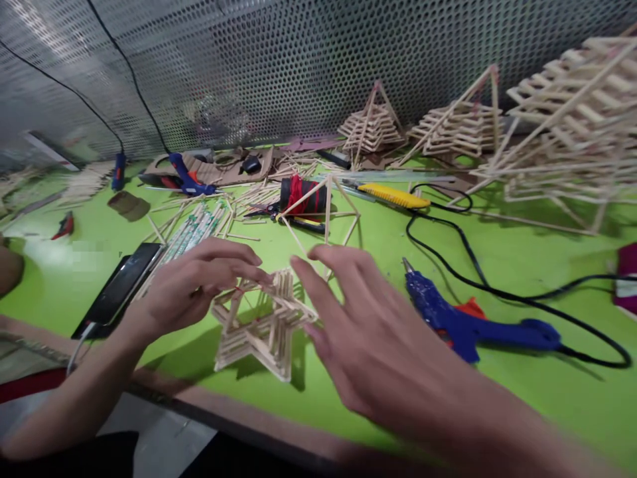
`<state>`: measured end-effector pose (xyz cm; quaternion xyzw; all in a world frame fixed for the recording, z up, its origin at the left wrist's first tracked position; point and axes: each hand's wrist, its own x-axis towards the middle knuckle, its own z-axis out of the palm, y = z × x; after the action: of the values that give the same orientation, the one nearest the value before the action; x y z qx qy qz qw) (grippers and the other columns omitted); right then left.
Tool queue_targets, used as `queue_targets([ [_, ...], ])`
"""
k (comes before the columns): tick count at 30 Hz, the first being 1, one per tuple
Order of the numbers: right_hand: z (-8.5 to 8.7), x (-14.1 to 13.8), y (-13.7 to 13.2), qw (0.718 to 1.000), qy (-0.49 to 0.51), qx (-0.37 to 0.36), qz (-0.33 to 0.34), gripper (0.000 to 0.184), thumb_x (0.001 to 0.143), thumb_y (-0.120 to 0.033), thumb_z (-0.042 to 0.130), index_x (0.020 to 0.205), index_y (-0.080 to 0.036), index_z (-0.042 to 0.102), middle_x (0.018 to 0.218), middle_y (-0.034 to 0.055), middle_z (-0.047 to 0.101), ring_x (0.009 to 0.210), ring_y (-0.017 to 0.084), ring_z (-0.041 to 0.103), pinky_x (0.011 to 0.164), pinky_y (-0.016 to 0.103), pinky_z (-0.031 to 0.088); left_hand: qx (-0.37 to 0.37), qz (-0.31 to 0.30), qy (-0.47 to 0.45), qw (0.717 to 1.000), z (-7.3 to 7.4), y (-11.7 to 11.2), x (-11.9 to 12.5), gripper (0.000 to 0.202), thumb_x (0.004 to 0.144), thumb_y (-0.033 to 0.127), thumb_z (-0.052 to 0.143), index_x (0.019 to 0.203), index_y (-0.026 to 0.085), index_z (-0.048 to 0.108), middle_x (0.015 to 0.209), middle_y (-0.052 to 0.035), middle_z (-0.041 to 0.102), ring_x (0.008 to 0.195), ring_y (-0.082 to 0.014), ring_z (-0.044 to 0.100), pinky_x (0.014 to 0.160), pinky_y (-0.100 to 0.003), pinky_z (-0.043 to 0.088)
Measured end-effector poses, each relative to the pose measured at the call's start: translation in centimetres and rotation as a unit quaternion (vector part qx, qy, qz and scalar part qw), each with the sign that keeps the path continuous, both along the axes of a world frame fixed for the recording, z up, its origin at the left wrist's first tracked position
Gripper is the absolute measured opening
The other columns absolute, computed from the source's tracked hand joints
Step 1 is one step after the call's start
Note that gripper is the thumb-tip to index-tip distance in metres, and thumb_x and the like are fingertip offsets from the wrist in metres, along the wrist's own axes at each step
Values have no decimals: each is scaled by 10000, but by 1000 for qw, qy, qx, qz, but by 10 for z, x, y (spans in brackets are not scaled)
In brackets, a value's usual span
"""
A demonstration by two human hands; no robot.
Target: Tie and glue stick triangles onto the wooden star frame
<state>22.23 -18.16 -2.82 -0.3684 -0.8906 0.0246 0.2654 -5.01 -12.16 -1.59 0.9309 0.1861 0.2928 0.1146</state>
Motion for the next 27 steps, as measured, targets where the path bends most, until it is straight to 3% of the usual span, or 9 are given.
queue_targets([
  [1, 0, -13, 8, 1000, -1, -3, 14, 477, 954, -214, 499, 1397, -42, 466, 1285, 222, 497, 1240, 366, 437, 970, 532, 482, -4, 6, 6, 1000, 0, -2, 3, 155, 977, 101, 452, 1060, 187, 549, 1172, -87, 653, 1108, -166, 636, 889, -276, 552],
  [3, -1, -29, 22, 999, 35, -9, 41, 248, 971, -189, 485, 1138, -79, 633, 1206, 205, 548, 1182, 348, 466, 911, 511, 507, -14, 16, 18, 1000, -1, -5, 7, 152, 988, 122, 446, 1070, 199, 548, 1204, -74, 629, 1086, -155, 637, 861, -252, 550],
  [5, -2, -34, 32, 994, 100, -6, 52, 198, 976, -140, 462, 898, -119, 642, 1070, 162, 595, 1066, 288, 513, 859, 452, 508, -28, 19, 29, 999, -3, -7, 9, 150, 999, 136, 436, 1087, 195, 542, 1216, -78, 614, 1092, -161, 633, 877, -259, 547],
  [7, -1, -32, 36, 978, 198, -46, 54, 212, 979, -136, 477, 816, -149, 613, 957, 101, 599, 958, 222, 543, 827, 387, 489, -40, 19, 35, 998, -5, -7, 9, 153, 1008, 144, 423, 1095, 188, 541, 1209, -84, 612, 1131, -177, 619, 921, -283, 539],
  [11, 3, -27, 32, 881, 391, -254, 79, 257, 1013, -215, 483, 787, -200, 605, 976, 34, 615, 959, 169, 595, 785, 293, 492, -60, 23, 18, 998, -12, -2, 10, 134, 1014, 168, 438, 1070, 196, 557, 1201, -74, 612, 1169, -169, 598, 956, -276, 522],
  [13, 1, -25, 29, 855, 414, -304, 76, 264, 1031, -240, 453, 812, -206, 595, 957, 27, 626, 925, 159, 602, 760, 277, 495, -61, 23, 1, 998, -13, 0, 10, 118, 1013, 177, 447, 1051, 196, 557, 1191, -71, 613, 1157, -162, 599, 950, -269, 521],
  [16, -4, -25, 29, 905, 329, -264, 50, 109, 1010, -238, 501, 999, -207, 605, 947, 29, 608, 879, 151, 576, 755, 284, 478, -54, 20, -8, 998, -14, 1, 12, 109, 1011, 173, 445, 1030, 189, 551, 1180, -75, 612, 1138, -167, 600, 944, -285, 523],
  [19, -9, -26, 32, 946, 233, -218, 65, 195, 968, -201, 554, 1162, -196, 574, 1042, 62, 572, 941, 177, 551, 770, 315, 477, -38, 15, -15, 999, -14, 3, 16, 102, 1006, 160, 446, 1012, 174, 547, 1176, -87, 608, 1122, -171, 598, 916, -286, 533],
  [27, -15, -33, 38, 958, 221, -164, 85, 109, 929, -97, 537, 925, -175, 613, 953, 70, 555, 926, 197, 542, 749, 334, 460, -3, 10, 2, 1000, -13, 1, 22, 155, 968, 61, 422, 1007, 153, 540, 1124, -103, 610, 1046, -169, 617, 845, -275, 552],
])
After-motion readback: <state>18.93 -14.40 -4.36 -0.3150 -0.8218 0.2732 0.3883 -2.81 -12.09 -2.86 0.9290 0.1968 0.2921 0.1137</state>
